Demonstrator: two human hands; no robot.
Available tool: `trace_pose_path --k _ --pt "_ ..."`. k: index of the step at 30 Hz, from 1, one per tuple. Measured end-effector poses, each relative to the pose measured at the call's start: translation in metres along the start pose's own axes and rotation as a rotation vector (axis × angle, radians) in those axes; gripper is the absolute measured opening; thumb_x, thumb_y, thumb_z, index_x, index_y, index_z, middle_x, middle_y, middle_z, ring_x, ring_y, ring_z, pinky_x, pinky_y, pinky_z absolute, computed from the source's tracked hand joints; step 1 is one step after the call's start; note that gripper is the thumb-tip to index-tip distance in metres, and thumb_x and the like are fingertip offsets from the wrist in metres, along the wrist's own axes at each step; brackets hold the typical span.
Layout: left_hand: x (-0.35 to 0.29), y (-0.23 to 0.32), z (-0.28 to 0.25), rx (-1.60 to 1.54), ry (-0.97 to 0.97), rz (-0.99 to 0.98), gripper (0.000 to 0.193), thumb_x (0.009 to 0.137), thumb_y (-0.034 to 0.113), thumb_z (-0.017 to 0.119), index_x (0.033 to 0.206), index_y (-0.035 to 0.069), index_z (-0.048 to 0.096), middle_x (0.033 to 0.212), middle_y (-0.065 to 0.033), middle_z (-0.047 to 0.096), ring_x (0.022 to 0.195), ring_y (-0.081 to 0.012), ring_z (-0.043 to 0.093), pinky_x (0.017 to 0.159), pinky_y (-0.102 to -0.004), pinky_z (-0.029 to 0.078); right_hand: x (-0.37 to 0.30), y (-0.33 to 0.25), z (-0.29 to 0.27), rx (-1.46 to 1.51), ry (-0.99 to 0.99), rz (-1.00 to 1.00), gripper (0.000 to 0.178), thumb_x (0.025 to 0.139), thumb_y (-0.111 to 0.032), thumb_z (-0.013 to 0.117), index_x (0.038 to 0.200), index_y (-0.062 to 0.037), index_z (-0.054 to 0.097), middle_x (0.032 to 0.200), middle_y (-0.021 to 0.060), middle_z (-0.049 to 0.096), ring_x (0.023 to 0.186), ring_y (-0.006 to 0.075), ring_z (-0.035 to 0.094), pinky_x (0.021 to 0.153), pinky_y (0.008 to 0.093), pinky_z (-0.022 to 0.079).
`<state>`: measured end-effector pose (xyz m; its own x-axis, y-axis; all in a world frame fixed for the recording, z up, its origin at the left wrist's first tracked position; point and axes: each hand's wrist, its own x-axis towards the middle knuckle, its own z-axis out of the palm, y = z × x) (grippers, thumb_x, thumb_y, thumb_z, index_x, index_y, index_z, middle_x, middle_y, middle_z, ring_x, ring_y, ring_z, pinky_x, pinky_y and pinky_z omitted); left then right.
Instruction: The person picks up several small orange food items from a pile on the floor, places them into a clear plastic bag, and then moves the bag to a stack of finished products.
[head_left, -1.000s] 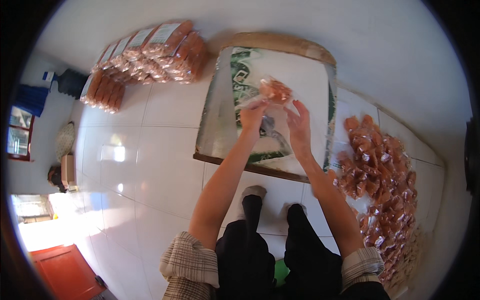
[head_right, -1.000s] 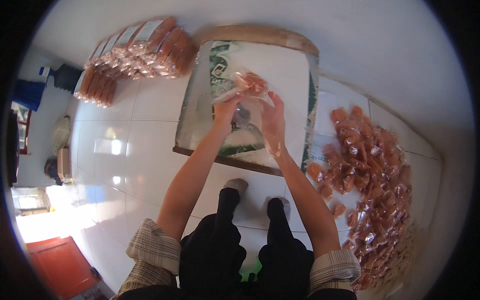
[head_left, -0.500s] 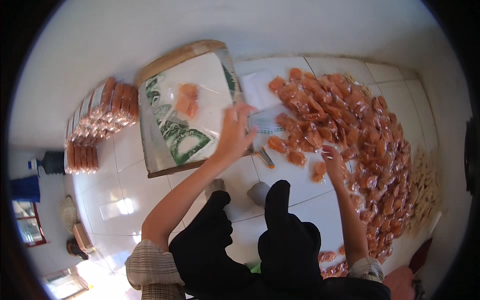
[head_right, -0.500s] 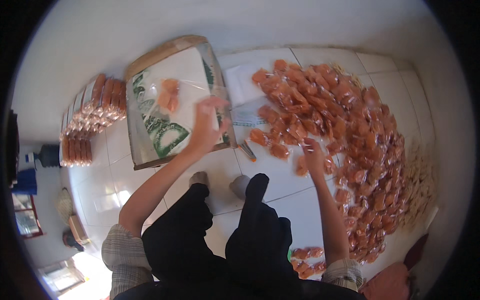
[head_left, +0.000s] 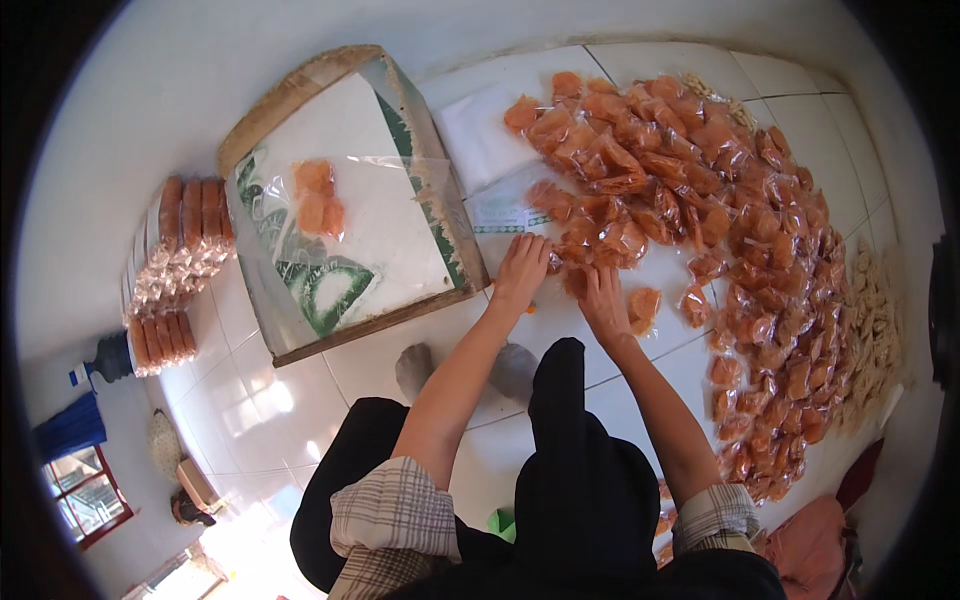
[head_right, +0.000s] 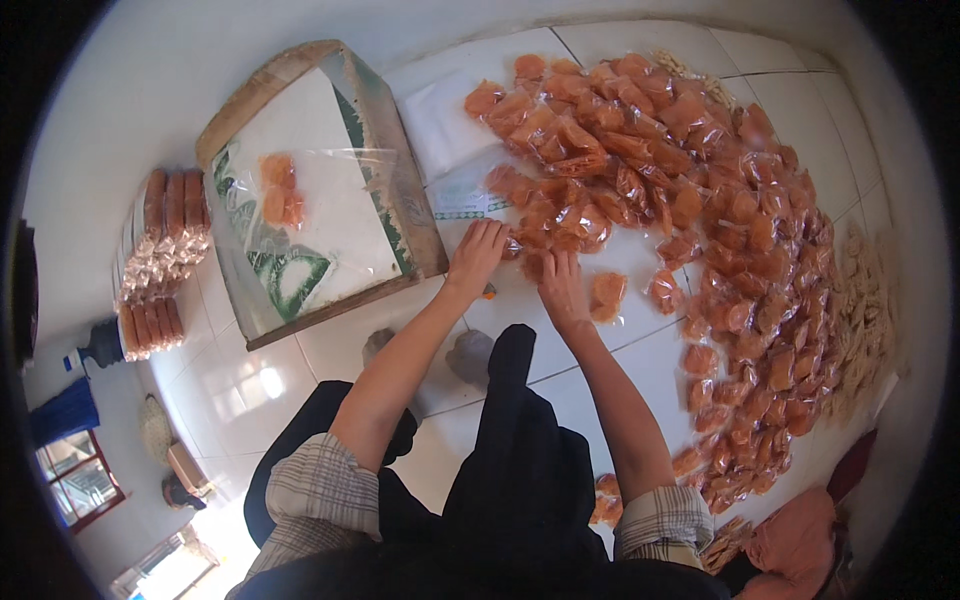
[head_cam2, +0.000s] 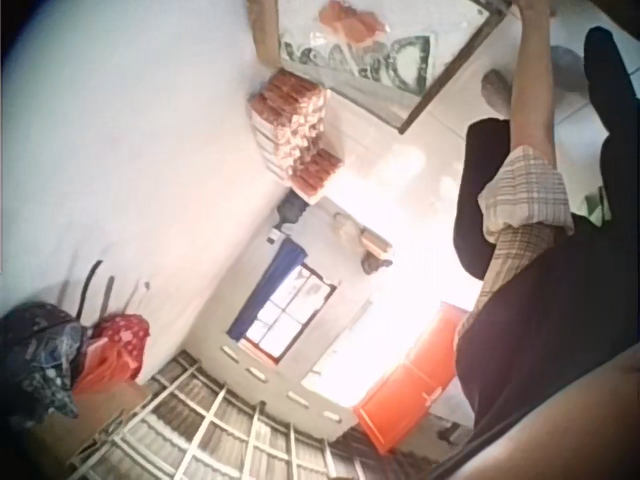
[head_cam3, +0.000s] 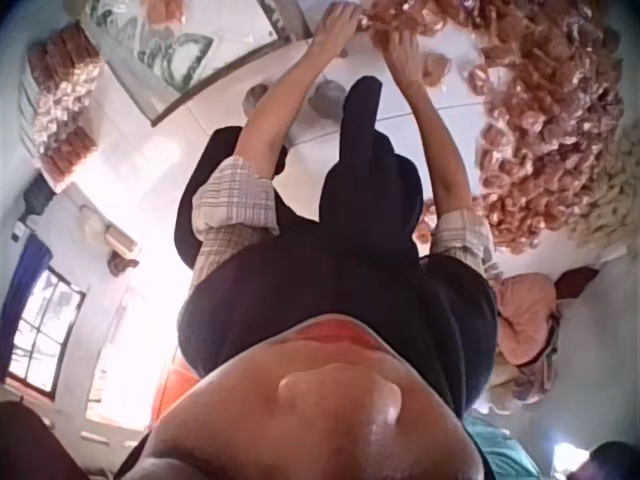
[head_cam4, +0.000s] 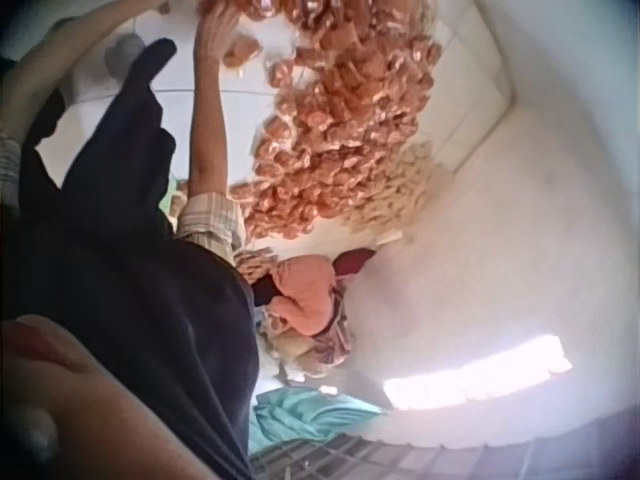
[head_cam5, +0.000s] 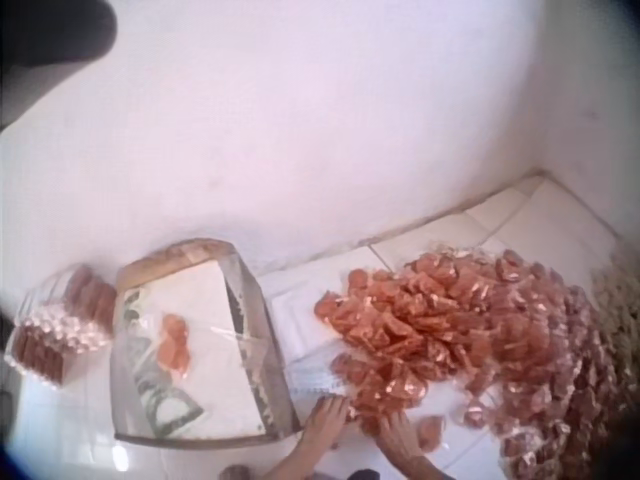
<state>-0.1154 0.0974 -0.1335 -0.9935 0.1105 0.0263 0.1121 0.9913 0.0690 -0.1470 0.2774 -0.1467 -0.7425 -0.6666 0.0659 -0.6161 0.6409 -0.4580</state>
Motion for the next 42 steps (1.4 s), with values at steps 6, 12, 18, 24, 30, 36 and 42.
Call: trace_pose_path --k 6,12,18,24,30,36,42 --pt "-0.009 -0.009 -0.059 -0.043 0.003 -0.087 0.052 0.071 0.006 0.058 0.12 -0.001 0.042 0.108 -0.0105 0.049 0.11 -0.0253 0.044 0.094 -0.0331 0.039 0.015 -0.034 -0.059 0.312 0.228 0.123 0.055 0.065 0.003 0.065 0.115 -0.0007 0.042 0.111 0.0178 0.043 0.103 0.0343 0.042 0.088 0.04 0.039" --pt "-0.014 -0.002 -0.206 -0.786 0.095 -0.157 0.061 0.077 0.012 0.065 0.13 0.008 0.036 0.115 -0.0111 0.048 0.106 -0.0224 0.048 0.09 -0.0301 0.042 0.034 -0.079 -0.185 0.734 0.402 0.217 0.042 0.078 -0.005 0.066 0.113 -0.0015 0.043 0.103 0.0097 0.052 0.096 0.0186 0.052 0.085 0.029 0.042" --pt "-0.054 0.026 -0.333 -1.414 0.238 -0.259 0.061 0.085 0.023 0.061 0.136 0.017 0.029 0.111 -0.0114 0.048 0.097 -0.0173 0.053 0.08 -0.0294 0.046 0.034 -0.188 -0.268 1.243 0.348 -0.05 0.035 0.082 -0.005 0.061 0.112 -0.0022 0.041 0.103 0.0089 0.052 0.095 0.0152 0.053 0.082 0.027 0.044" --pt "-0.088 0.043 -0.359 -1.568 0.456 -0.287 0.063 0.087 0.03 0.058 0.14 0.021 0.023 0.111 -0.0123 0.047 0.093 -0.0161 0.053 0.078 -0.0275 0.046 0.02 -0.24 -0.287 1.073 0.344 -0.16 0.041 0.08 -0.008 0.063 0.115 -0.0017 0.042 0.109 0.0101 0.048 0.099 0.0178 0.05 0.084 0.0303 0.043" --pt "-0.108 0.029 -0.364 -1.653 0.556 -0.348 0.067 0.087 0.031 0.058 0.138 0.014 0.019 0.118 -0.0123 0.044 0.097 -0.0168 0.054 0.073 -0.0274 0.05 0.014 -0.267 -0.29 0.555 0.358 -0.463 0.07 0.067 -0.01 0.073 0.128 -0.0046 0.039 0.117 0.0161 0.047 0.115 0.0316 0.042 0.094 0.0401 0.038" --pt "-0.114 0.007 -0.357 -1.716 0.49 -0.387 0.068 0.086 0.034 0.058 0.136 0.012 0.018 0.124 -0.0128 0.04 0.101 -0.0188 0.053 0.075 -0.0321 0.052 0.037 -0.277 -0.268 0.566 0.32 -0.438 0.062 0.066 0.0 0.069 0.123 -0.0039 0.045 0.113 0.0153 0.05 0.106 0.0312 0.049 0.086 0.0362 0.044" --pt "-0.109 -0.051 -0.3 -1.36 0.591 -0.522 0.056 0.087 0.034 0.057 0.128 0.007 0.032 0.114 -0.0124 0.043 0.1 -0.0208 0.05 0.082 -0.0334 0.046 0.071 -0.254 -0.208 0.646 0.414 -0.232 0.047 0.072 -0.001 0.066 0.116 0.0002 0.051 0.102 0.0143 0.059 0.091 0.022 0.059 0.083 0.0295 0.045"
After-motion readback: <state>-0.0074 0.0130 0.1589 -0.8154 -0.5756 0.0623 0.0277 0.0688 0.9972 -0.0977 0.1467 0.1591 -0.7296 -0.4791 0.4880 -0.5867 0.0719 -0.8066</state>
